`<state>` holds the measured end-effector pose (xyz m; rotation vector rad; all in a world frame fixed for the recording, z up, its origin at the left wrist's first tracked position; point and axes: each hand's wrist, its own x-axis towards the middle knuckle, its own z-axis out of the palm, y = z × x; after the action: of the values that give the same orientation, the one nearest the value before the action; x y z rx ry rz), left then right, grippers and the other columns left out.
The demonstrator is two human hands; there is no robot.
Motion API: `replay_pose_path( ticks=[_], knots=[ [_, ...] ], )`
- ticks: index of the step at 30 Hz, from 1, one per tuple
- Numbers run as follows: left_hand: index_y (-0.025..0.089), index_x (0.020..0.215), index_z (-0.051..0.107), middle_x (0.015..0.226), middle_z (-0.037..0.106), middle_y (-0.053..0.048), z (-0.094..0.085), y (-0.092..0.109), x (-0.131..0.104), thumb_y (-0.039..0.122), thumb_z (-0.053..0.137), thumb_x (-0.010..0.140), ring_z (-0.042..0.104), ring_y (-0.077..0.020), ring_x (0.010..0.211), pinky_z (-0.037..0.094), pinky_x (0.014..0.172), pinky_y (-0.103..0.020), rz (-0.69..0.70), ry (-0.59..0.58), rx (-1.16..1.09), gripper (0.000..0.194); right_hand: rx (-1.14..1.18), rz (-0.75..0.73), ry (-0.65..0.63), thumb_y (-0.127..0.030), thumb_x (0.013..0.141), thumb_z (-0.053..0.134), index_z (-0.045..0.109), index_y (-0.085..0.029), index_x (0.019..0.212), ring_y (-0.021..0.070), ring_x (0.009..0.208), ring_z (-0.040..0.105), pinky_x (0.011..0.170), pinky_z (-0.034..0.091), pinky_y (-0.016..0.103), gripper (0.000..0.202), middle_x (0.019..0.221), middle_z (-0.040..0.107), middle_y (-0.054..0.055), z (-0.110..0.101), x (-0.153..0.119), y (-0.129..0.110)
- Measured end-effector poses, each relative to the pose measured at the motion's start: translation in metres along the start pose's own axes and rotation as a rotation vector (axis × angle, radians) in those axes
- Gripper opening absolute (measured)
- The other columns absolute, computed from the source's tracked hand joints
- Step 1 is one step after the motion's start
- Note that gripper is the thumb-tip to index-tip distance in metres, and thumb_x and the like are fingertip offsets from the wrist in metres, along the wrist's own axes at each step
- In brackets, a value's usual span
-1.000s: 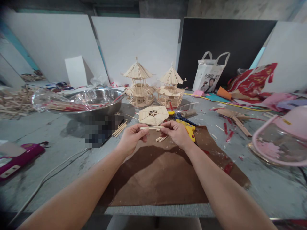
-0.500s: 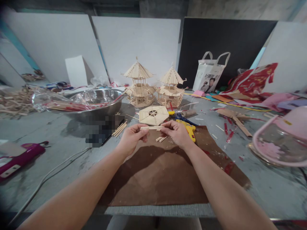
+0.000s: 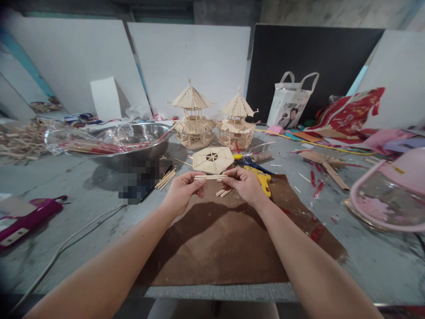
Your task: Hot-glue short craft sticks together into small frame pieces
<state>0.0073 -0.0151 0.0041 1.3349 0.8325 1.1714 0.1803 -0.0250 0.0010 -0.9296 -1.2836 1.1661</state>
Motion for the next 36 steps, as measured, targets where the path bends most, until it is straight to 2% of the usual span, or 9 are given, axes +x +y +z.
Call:
replay_pose_path(
  ticks=[5, 14, 22, 25, 28, 33, 36],
  knots=[
    [0.013, 0.091, 0.053, 0.058, 0.055, 0.002, 0.000, 0.003, 0.000, 0.031, 0.062, 0.057, 0.047, -0.0055, 0.041, 0.039, 0.045, -0.022, -0.004, 0.023, -0.038, 0.039, 0.021, 0.065, -0.027, -0.029, 0.055, 0.065, 0.056, -0.015, 0.075, 0.0109, 0.051, 0.058, 0.055, 0.050, 0.029, 0.026, 0.060, 0.059, -0.002, 0.001, -0.001, 0.000],
    [0.015, 0.087, 0.054, 0.062, 0.057, 0.001, -0.003, 0.005, 0.001, 0.030, 0.062, 0.058, 0.049, -0.0053, 0.044, 0.039, 0.045, -0.020, -0.056, 0.013, -0.129, 0.034, -0.023, 0.232, -0.060, -0.034, 0.060, 0.061, 0.055, -0.015, 0.071, 0.0102, 0.048, 0.058, 0.047, 0.047, 0.022, 0.023, 0.060, 0.060, 0.000, 0.002, -0.001, 0.000],
    [0.015, 0.080, 0.057, 0.058, 0.054, 0.003, -0.002, 0.001, 0.000, 0.031, 0.061, 0.059, 0.044, -0.0036, 0.041, 0.036, 0.042, -0.019, -0.072, -0.049, -0.118, 0.027, -0.067, 0.278, -0.230, -0.041, 0.065, 0.055, 0.053, -0.015, 0.069, 0.0070, 0.041, 0.053, 0.039, 0.041, 0.018, 0.027, 0.064, 0.061, 0.001, 0.006, -0.004, 0.006],
    [0.013, 0.080, 0.057, 0.056, 0.052, 0.002, -0.002, -0.002, 0.000, 0.033, 0.060, 0.059, 0.041, -0.0034, 0.039, 0.033, 0.039, -0.019, -0.054, -0.072, -0.033, 0.029, -0.107, 0.274, -0.286, -0.042, 0.067, 0.052, 0.052, -0.015, 0.068, 0.0058, 0.037, 0.051, 0.035, 0.036, 0.016, 0.027, 0.060, 0.059, -0.001, 0.010, -0.006, 0.006],
    [0.012, 0.077, 0.057, 0.054, 0.050, 0.002, -0.003, -0.002, 0.002, 0.038, 0.057, 0.061, 0.038, -0.0034, 0.036, 0.028, 0.036, -0.018, -0.026, -0.058, 0.111, 0.030, -0.184, 0.283, -0.274, -0.043, 0.067, 0.051, 0.051, -0.016, 0.067, 0.0045, 0.033, 0.046, 0.030, 0.033, 0.016, 0.027, 0.058, 0.056, -0.002, 0.013, -0.007, 0.005],
    [0.014, 0.059, 0.056, 0.046, 0.048, 0.003, -0.013, -0.002, 0.007, 0.044, 0.052, 0.061, 0.036, -0.0054, 0.039, 0.025, 0.040, -0.019, 0.074, 0.024, 0.624, 0.030, -0.346, 0.203, -0.182, -0.041, 0.068, 0.050, 0.052, -0.015, 0.066, 0.0014, 0.029, 0.039, 0.029, 0.028, 0.015, 0.027, 0.059, 0.055, -0.001, 0.010, -0.005, 0.008],
    [0.015, 0.055, 0.057, 0.045, 0.049, 0.002, -0.019, -0.006, 0.011, 0.043, 0.052, 0.061, 0.039, -0.0076, 0.043, 0.025, 0.043, -0.019, 0.151, 0.022, 0.864, 0.029, -0.430, 0.140, -0.183, -0.040, 0.070, 0.047, 0.053, -0.015, 0.068, 0.0015, 0.030, 0.038, 0.030, 0.028, 0.015, 0.027, 0.057, 0.054, -0.001, 0.005, -0.002, 0.013]
  ],
)
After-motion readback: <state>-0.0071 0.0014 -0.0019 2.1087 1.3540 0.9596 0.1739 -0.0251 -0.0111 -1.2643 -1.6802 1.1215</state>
